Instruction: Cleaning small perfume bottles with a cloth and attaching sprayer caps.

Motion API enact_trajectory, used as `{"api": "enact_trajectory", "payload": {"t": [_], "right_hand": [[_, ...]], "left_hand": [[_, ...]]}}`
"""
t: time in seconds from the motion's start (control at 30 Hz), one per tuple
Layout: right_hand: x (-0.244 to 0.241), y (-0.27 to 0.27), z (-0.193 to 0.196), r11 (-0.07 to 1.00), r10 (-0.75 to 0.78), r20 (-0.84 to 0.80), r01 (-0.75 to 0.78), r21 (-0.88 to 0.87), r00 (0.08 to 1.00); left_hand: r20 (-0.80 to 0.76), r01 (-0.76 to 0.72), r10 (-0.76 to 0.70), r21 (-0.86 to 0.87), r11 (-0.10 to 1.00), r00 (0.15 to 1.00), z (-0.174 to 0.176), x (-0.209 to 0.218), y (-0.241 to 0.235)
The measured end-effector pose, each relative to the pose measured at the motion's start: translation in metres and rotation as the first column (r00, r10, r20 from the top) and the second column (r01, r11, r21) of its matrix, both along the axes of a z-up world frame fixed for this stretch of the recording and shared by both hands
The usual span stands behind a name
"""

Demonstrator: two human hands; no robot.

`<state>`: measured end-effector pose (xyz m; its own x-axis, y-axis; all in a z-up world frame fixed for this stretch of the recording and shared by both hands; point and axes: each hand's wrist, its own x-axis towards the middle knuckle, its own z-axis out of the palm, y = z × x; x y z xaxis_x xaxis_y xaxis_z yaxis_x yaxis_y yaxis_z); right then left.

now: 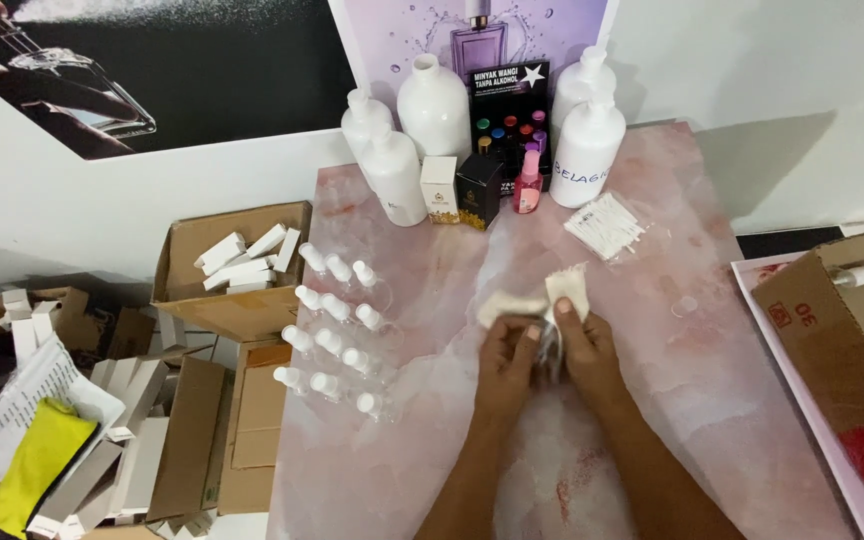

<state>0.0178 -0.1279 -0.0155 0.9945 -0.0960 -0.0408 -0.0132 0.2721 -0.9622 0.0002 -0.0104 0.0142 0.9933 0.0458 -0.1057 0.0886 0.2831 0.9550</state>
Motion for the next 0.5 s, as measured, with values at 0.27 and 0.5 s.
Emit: {"api": "enact_trajectory", "payload": {"t": [0.27, 0.5], "right_hand": [[0.001, 0.009, 0.01, 0.997, 0.004, 0.106, 0.004, -0.08, 0.994], [-0.001, 0.008, 0.036, 0.994, -0.094, 0.186, 0.104, -0.045, 0.978]], "left_hand": [[0.053, -0.173, 0.17, 0.059, 0.983, 0.984, -0.004, 0.003, 0.005], [0.502, -0.318, 0.076, 0.417, 0.851, 0.861, -0.023, 0.004, -0.003]]}}
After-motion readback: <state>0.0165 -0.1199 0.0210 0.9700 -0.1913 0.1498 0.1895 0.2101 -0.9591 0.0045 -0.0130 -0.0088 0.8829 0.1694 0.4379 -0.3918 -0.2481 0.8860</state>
